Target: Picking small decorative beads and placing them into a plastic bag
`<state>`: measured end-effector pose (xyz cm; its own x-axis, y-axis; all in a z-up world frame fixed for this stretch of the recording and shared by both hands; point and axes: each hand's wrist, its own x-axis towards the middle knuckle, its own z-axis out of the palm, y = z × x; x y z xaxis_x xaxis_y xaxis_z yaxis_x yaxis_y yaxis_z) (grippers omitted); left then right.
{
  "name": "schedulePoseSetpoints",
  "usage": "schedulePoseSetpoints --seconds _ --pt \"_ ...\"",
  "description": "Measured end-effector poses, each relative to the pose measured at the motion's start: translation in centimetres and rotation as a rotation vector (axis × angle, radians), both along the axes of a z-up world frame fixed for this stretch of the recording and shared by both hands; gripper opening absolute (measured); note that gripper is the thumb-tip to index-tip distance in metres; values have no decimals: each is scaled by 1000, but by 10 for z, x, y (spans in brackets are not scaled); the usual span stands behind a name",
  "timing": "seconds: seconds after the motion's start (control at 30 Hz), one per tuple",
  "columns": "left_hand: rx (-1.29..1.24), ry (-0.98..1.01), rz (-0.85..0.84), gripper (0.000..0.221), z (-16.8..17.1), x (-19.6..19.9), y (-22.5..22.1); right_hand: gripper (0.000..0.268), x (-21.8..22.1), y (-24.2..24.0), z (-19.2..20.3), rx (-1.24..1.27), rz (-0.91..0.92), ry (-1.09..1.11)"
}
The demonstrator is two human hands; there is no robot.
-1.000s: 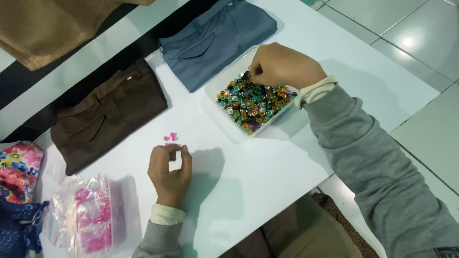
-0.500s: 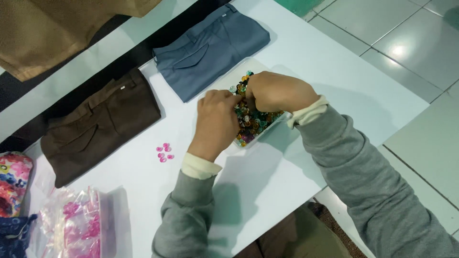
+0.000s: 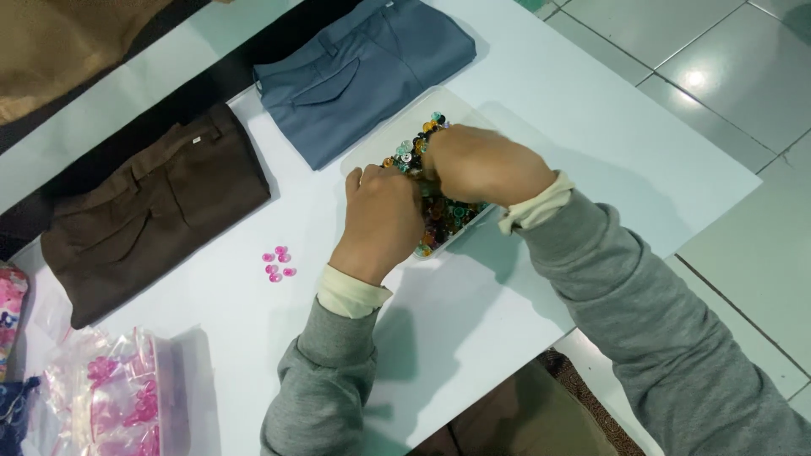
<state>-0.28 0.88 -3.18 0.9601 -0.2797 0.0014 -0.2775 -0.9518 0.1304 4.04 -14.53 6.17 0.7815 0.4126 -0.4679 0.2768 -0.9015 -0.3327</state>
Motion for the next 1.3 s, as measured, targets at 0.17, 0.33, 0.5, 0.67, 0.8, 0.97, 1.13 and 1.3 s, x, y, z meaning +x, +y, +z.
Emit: schedulePoseSetpoints --seconds 0.17,0.33,0.5,0.67,0.8,0.97,1.13,1.3 --pt "-60 -108 -29 20 35 -11 -11 33 -9 -4 23 160 -29 -66" --pt "-102 -74 -93 26 23 -8 -20 34 2 -15 14 239 -8 -239" --pt "-113 -9 -36 30 8 8 -13 20 25 -18 -19 175 -56 -289" --pt "-128 -170 43 31 70 -9 9 20 16 1 -24 130 1 -152" --pt "-55 -144 81 33 53 -10 24 30 15 2 -27 168 72 -76" --pt "-49 -93 28 26 51 -11 12 50 7 -5 -1 205 69 20" --pt "-9 -9 66 13 66 -22 9 28 3 -14 13 362 85 -74" --pt "-26 44 87 21 76 -21 6 27 -2 4 -27 212 262 106"
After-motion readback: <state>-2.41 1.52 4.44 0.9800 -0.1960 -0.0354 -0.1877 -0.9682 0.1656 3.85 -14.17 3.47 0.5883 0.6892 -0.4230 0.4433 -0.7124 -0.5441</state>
